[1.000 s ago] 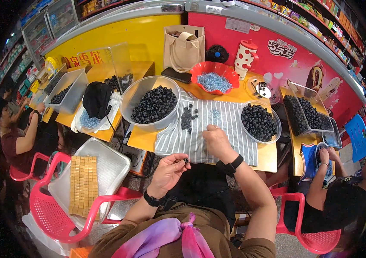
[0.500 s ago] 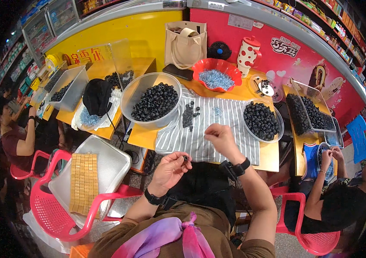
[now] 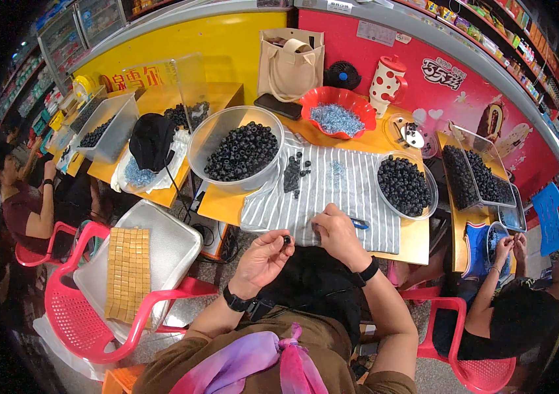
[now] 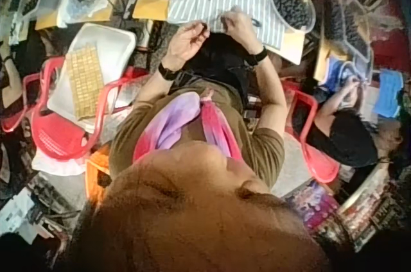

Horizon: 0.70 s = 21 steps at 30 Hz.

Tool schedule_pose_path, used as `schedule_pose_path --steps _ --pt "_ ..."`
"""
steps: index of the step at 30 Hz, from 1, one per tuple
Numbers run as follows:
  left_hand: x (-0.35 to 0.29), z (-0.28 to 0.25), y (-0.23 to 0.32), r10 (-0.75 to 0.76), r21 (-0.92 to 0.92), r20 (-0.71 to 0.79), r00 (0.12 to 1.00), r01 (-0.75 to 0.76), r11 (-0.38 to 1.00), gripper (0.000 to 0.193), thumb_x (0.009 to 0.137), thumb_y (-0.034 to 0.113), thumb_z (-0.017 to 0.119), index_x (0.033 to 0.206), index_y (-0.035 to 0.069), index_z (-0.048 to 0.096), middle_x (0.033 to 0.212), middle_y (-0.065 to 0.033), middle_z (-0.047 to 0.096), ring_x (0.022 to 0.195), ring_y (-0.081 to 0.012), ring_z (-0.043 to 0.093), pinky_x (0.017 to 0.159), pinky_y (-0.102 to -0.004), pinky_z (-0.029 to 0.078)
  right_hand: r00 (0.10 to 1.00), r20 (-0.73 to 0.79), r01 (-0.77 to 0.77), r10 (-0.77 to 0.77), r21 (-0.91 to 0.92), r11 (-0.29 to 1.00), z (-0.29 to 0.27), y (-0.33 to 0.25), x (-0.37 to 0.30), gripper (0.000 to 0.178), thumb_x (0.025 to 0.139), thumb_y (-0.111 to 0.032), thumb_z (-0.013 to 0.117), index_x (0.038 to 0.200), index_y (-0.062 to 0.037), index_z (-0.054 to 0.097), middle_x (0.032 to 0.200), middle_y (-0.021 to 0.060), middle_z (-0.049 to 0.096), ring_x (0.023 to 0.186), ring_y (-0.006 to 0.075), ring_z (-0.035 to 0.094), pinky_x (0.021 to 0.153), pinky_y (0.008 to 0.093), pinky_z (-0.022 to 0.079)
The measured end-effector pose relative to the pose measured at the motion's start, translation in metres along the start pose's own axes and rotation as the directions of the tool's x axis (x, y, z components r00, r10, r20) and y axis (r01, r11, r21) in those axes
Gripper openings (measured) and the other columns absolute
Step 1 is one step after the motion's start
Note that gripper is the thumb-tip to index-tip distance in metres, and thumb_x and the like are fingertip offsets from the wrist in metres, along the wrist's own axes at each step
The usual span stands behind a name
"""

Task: Inspecting and sorting small black industrial components at a workstation in a manufacturing facility.

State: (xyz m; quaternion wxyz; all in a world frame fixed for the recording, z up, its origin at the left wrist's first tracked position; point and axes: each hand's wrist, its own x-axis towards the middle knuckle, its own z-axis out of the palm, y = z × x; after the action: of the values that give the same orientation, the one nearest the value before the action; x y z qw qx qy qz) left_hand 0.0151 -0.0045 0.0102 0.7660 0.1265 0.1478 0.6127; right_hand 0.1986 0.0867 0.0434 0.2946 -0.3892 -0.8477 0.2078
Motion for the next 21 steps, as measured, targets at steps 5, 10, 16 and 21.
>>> schedule_pose_path --steps 5,10,16,21 --pt "0.003 0.001 0.0 0.007 0.019 0.004 1.0 -0.007 1.0 0.019 0.091 0.005 0.057 0.108 -0.002 0.062 0.091 -0.0098 0.065 0.079 -0.0174 0.062 0.074 -0.0247 0.051 0.995 -0.085 0.044 -0.043 0.012 0.999 0.005 0.005 -0.004 0.008 0.073 0.004 0.062 0.08 0.0003 0.063 0.078 0.015 0.054 0.074 0.034 0.057 0.064 0.0391 0.045" --pt "0.003 -0.004 0.001 -0.021 0.056 -0.008 1.0 0.021 0.998 0.02 0.091 0.007 0.057 0.109 -0.002 0.061 0.093 -0.0098 0.063 0.079 -0.0187 0.061 0.073 -0.025 0.049 0.993 -0.114 0.025 -0.034 -0.072 0.997 0.007 0.0 -0.011 0.007 0.073 0.001 0.063 0.079 0.0 0.06 0.077 0.0154 0.05 0.072 0.036 0.054 0.063 0.0415 0.044" --pt "0.002 0.001 -0.002 -0.002 0.079 -0.053 0.999 0.006 0.997 0.017 0.092 0.009 0.057 0.106 0.0 0.061 0.091 -0.0085 0.064 0.078 -0.0171 0.061 0.07 -0.0243 0.048 0.984 -0.128 -0.093 0.123 0.215 0.972 0.009 0.003 -0.016 0.005 0.078 -0.001 0.064 0.083 0.0009 0.061 0.075 0.0091 0.055 0.065 0.021 0.057 0.057 0.0328 0.044" --pt "0.005 -0.005 -0.005 -0.024 0.065 -0.061 0.998 0.028 0.997 0.018 0.092 0.008 0.057 0.108 0.0 0.06 0.091 -0.0083 0.064 0.079 -0.0172 0.061 0.07 -0.0251 0.048 0.94 -0.048 -0.194 0.338 0.74 0.644 0.013 -0.041 -0.019 0.006 0.085 0.003 0.058 0.087 0.0007 0.062 0.076 0.0017 0.059 0.064 0.0066 0.055 0.057 0.0197 0.044"
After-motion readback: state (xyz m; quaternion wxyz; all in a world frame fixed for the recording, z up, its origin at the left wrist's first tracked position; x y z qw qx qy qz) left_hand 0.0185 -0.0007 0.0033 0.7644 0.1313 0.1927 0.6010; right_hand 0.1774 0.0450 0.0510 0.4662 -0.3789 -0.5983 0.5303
